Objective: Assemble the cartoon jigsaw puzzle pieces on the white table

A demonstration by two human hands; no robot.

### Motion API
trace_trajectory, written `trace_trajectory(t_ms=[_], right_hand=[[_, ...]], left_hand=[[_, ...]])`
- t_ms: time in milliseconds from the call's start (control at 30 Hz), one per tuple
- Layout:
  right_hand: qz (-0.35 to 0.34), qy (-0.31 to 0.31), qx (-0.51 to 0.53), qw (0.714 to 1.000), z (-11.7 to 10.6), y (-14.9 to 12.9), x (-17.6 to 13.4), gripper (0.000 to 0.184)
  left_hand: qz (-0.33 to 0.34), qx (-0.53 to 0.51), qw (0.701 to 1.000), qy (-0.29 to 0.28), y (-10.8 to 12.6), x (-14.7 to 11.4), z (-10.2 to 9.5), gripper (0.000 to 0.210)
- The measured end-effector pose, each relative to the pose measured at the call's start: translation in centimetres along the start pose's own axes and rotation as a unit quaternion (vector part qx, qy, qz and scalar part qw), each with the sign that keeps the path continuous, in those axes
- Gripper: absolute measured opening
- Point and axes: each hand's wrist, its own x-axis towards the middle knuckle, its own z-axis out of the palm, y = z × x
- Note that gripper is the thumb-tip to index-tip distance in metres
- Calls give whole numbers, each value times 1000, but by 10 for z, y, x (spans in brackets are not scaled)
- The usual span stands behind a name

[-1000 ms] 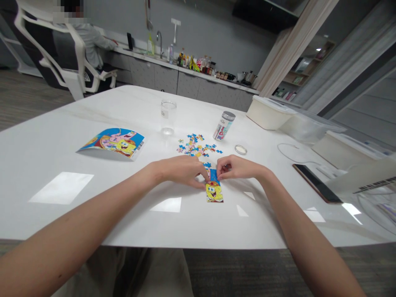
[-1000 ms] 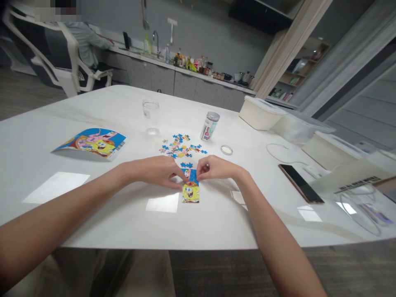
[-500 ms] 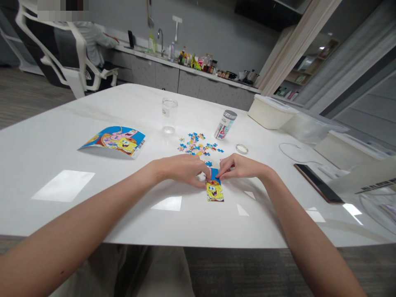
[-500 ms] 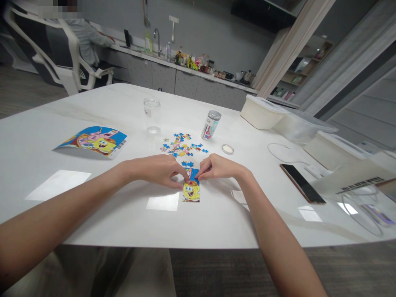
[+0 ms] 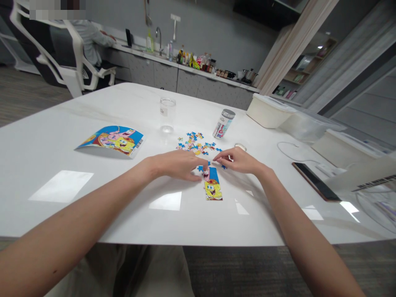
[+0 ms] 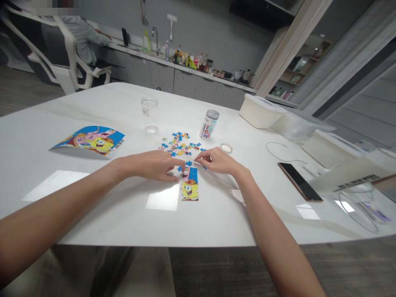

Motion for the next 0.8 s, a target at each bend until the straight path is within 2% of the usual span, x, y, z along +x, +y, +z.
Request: trace_trajectory(t_ms=[200, 500, 667, 800], right_hand=[[12, 11, -29, 999, -1, 2, 1, 31], [22, -10, -6, 1000, 2, -1, 2, 34], [-7, -15, -20, 1000, 11, -5, 5, 28], [-32, -27, -8, 999, 18, -6, 8, 27]], left_hand=[[-40, 90, 995, 7, -4, -1, 0, 36], [-46, 104, 994, -6, -4, 1, 2, 35], [-54, 112, 992, 6, -5, 2, 4, 43], [-60, 117, 991, -1, -5, 2, 4, 42]])
